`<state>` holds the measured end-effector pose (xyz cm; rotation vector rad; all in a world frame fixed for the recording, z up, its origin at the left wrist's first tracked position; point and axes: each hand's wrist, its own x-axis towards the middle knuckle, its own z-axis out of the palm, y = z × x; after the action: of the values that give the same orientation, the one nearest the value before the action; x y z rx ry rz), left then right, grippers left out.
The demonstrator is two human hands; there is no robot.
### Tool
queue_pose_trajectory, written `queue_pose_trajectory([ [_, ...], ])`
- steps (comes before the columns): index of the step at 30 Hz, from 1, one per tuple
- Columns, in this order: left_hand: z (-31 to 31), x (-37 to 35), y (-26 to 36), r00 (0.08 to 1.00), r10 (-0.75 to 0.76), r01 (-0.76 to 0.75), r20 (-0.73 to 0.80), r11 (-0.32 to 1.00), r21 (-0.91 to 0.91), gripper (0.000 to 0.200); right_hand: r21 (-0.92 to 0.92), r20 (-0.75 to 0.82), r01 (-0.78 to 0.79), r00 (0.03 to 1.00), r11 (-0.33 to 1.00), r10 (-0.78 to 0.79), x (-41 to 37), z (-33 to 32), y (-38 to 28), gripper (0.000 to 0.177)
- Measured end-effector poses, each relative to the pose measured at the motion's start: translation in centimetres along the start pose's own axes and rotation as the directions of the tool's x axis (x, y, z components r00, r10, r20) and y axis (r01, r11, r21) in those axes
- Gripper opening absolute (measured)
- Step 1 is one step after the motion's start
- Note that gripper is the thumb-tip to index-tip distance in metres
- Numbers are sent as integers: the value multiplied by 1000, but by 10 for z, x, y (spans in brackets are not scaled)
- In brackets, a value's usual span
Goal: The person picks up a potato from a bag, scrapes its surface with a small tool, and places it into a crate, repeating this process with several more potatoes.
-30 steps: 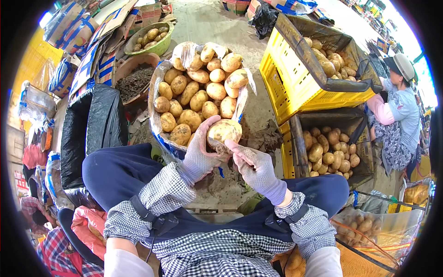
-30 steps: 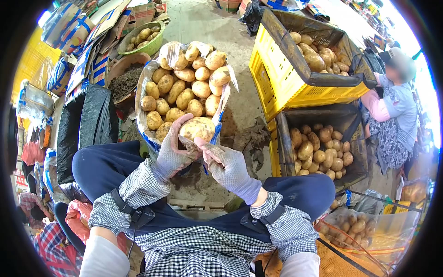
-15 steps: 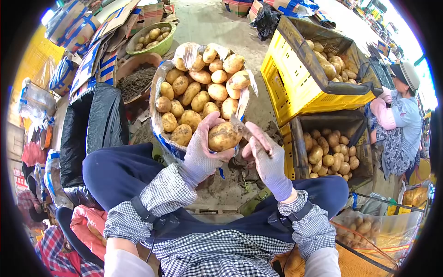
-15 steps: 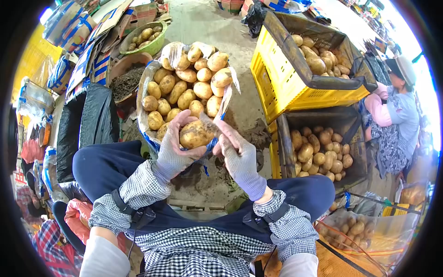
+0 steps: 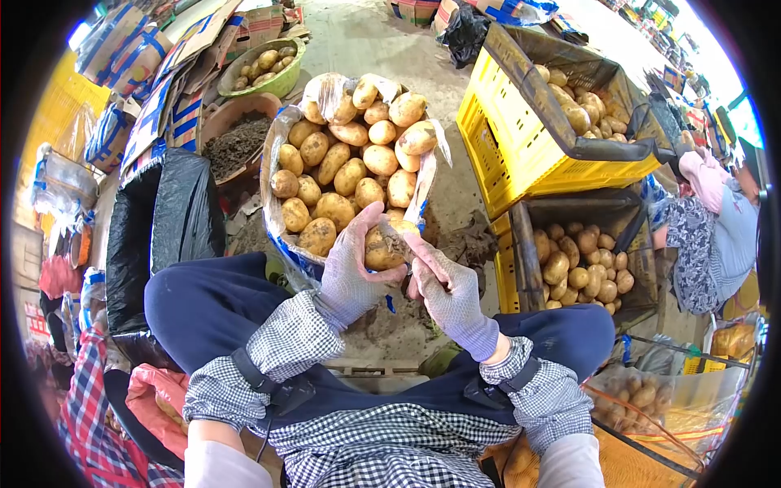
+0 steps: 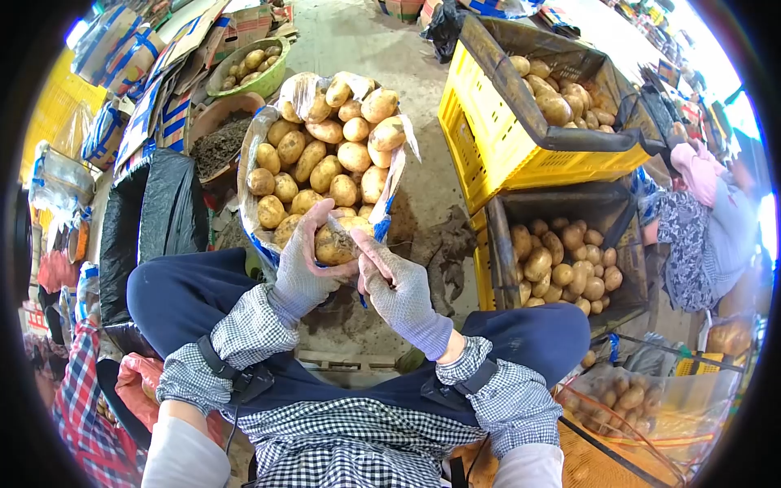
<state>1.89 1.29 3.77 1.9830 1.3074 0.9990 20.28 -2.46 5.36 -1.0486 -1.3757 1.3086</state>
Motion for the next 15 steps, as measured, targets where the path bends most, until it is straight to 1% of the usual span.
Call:
queue_pose_trajectory([
  [1,-1,0,0,1000,2,-2,2,1000,0,94,-73,41,17,999,997,-14,-1,-2,-3,40],
  [2,-1,0,0,1000,-21,21,17,1000,-13,92,-73,39,17,999,997,-15,-3,-1,1,40],
  [4,-1,1,2,999,-43,44,31,999,-25,90,-211,129,231,970,950,-207,-7,5,11,40],
  [5,-2,3,3,999,-32,32,20,999,-30,89,-231,128,200,976,952,-174,-9,4,10,38],
  [6,-3,3,3,1000,-21,22,10,999,-36,89,-230,126,198,977,953,-173,-9,4,9,38],
  [7,-5,5,4,1000,-12,12,13,1000,3,90,-97,60,143,989,985,-138,-8,3,7,37],
  [8,-6,6,7,1000,-12,12,12,1000,3,90,39,0,94,996,995,-94,-5,1,4,37],
  [9,-8,6,12,999,-32,31,31,999,43,91,-45,-58,91,994,995,-94,-2,-2,-2,35],
  [10,-9,7,17,997,-53,49,51,995,84,93,-47,-56,93,994,995,-95,-1,-2,0,35],
  [11,-9,7,16,997,-53,49,51,995,83,93,-76,-20,101,995,992,-102,-2,-1,3,35],
  [12,-8,6,13,999,0,-4,39,993,116,94,-104,16,108,994,989,-107,-3,-1,5,35],
  [13,-6,5,11,998,52,-56,30,987,148,95,-214,48,108,994,971,-100,-3,-1,5,34],
  [14,-5,4,9,998,52,-56,33,987,148,95,-213,46,106,994,971,-99,-2,-2,6,34],
  [15,-4,2,7,998,52,-55,21,991,122,95,-264,59,144,989,954,-133,0,-2,8,34],
])
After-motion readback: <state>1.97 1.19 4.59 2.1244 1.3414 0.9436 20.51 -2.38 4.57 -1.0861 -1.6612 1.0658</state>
